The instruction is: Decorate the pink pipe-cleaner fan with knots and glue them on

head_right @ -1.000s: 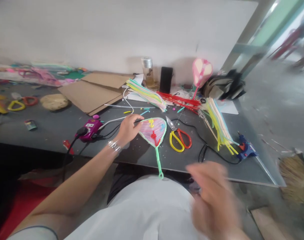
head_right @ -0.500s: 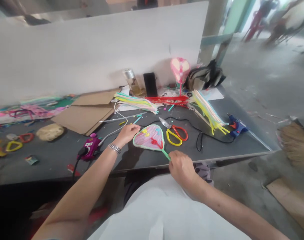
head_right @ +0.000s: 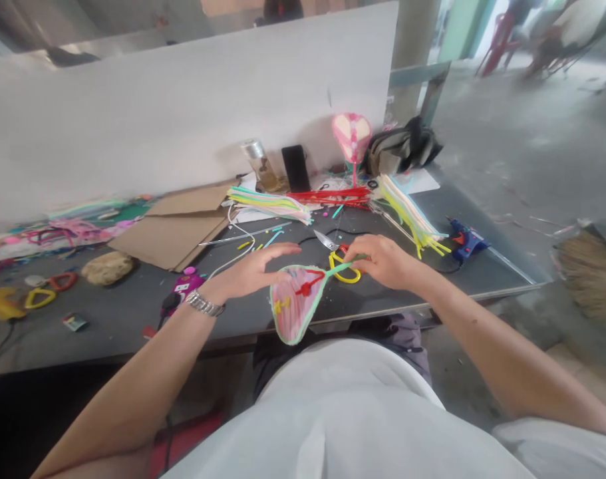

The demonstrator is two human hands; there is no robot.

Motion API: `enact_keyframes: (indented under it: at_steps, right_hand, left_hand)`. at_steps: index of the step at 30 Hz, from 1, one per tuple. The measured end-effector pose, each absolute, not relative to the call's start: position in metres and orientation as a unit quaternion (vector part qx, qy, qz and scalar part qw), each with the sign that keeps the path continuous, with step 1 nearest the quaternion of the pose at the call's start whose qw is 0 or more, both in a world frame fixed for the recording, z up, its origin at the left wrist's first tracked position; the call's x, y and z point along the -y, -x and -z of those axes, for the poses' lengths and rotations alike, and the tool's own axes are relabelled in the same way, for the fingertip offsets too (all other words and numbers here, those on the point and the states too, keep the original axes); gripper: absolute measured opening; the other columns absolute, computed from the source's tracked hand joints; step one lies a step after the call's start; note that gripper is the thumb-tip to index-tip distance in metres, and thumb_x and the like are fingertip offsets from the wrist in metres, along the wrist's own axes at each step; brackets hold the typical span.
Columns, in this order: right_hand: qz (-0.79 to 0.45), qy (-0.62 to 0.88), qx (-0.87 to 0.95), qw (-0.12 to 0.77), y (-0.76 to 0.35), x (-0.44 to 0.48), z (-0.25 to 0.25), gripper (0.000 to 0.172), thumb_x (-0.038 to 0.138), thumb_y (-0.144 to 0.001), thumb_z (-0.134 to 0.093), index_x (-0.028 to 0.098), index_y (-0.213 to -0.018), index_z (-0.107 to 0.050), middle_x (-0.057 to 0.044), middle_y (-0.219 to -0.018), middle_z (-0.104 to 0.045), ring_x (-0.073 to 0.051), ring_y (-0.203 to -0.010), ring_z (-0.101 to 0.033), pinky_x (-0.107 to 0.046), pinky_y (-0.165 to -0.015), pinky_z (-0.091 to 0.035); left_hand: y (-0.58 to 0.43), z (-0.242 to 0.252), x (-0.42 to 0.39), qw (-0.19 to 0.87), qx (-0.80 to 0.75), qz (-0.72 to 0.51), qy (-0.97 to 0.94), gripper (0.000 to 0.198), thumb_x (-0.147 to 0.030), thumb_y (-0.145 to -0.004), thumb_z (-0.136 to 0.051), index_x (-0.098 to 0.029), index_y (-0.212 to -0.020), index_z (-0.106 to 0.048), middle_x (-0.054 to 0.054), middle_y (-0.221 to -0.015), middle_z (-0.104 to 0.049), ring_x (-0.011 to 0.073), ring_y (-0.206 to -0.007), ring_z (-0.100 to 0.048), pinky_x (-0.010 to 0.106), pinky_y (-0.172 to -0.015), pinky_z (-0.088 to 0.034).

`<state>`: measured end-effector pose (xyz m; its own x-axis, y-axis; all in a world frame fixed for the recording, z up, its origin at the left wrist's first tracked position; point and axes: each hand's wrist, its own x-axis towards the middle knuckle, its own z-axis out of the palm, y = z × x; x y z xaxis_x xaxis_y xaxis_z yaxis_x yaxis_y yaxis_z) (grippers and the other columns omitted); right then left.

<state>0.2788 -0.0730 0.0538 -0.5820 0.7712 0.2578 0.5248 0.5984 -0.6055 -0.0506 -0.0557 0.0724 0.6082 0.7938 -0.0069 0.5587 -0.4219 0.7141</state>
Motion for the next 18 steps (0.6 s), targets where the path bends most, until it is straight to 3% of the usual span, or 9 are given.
enact_keyframes:
  at_steps: [2,4,8,10,13,15,18]
  right_hand:
    - [-0.211,0.336,0.885,0.244,-0.276,0.061,-0.072,0.017,0.022,-0.096,-0.06,0.02,-0.1,-0.076,-0.007,-0.096,-0.072,-0.02,-0.089,-0.065,-0.034,-0.085,-0.047]
    - [-0.171,0.299,0.909,0.234,-0.271,0.05,-0.088,0.015,0.02,-0.095,-0.061,0.019,-0.099,-0.076,-0.007,-0.095,-0.071,-0.02,-0.09,-0.063,-0.034,-0.085,-0.046]
    - [-0.092,0.271,0.932,0.223,-0.264,0.037,-0.11,0.011,0.019,-0.091,-0.067,0.02,-0.094,-0.077,-0.006,-0.092,-0.069,-0.021,-0.089,-0.063,-0.035,-0.085,-0.045]
    - [-0.064,0.289,0.918,0.264,-0.273,0.037,-0.114,0.019,0.022,-0.088,-0.071,0.022,-0.106,-0.075,-0.007,-0.106,-0.071,-0.024,-0.102,-0.064,-0.038,-0.093,-0.046]
    - [-0.033,0.406,0.842,0.353,-0.31,0.045,-0.109,0.04,0.03,-0.087,-0.073,0.021,-0.126,-0.068,-0.009,-0.126,-0.069,-0.027,-0.119,-0.062,-0.04,-0.101,-0.046]
    - [-0.029,0.573,0.733,0.366,-0.348,0.056,-0.097,0.032,0.03,-0.092,-0.066,0.019,-0.122,-0.068,-0.008,-0.115,-0.073,-0.024,-0.108,-0.066,-0.036,-0.093,-0.05]
    - [-0.048,0.807,0.525,0.265,-0.402,0.078,-0.074,0.021,0.026,-0.099,-0.056,0.016,-0.108,-0.072,-0.008,-0.099,-0.075,-0.022,-0.095,-0.069,-0.034,-0.086,-0.053]
  left_hand:
    - [0.039,-0.073,0.05,0.39,-0.386,-0.119,-0.828,0.058,-0.039,-0.08,-0.077,-0.023,-0.135,-0.066,0.009,-0.135,-0.07,0.0268,-0.119,-0.066,0.035,-0.1,-0.05]
    - [0.031,-0.07,0.045,0.432,-0.372,-0.082,-0.818,0.049,-0.04,-0.076,-0.081,-0.021,-0.12,-0.074,0.005,-0.111,-0.078,0.0241,-0.097,-0.07,0.031,-0.085,-0.051]
    - [0.027,-0.063,0.04,0.507,-0.4,-0.079,-0.759,0.034,-0.047,-0.072,-0.081,-0.015,-0.084,-0.075,0.0,-0.077,-0.073,0.0169,-0.07,-0.063,0.025,-0.064,-0.044]
    - [0.029,-0.061,0.041,0.51,-0.43,-0.099,-0.739,0.037,-0.049,-0.07,-0.081,-0.015,-0.082,-0.075,0.0,-0.074,-0.072,0.0163,-0.067,-0.061,0.024,-0.06,-0.042]
    - [0.038,-0.061,0.051,0.491,-0.475,-0.145,-0.716,0.04,-0.05,-0.068,-0.083,-0.015,-0.085,-0.077,0.004,-0.084,-0.077,0.022,-0.075,-0.067,0.028,-0.065,-0.05]
    - [0.049,-0.06,0.058,0.523,-0.505,-0.2,-0.657,0.041,-0.051,-0.07,-0.083,-0.018,-0.093,-0.077,0.006,-0.096,-0.08,0.0264,-0.085,-0.071,0.034,-0.076,-0.057]
    - [0.067,-0.051,0.068,0.597,-0.549,-0.267,-0.521,0.045,-0.053,-0.06,-0.09,-0.024,-0.091,-0.077,0.002,-0.095,-0.082,0.0289,-0.086,-0.074,0.04,-0.08,-0.062]
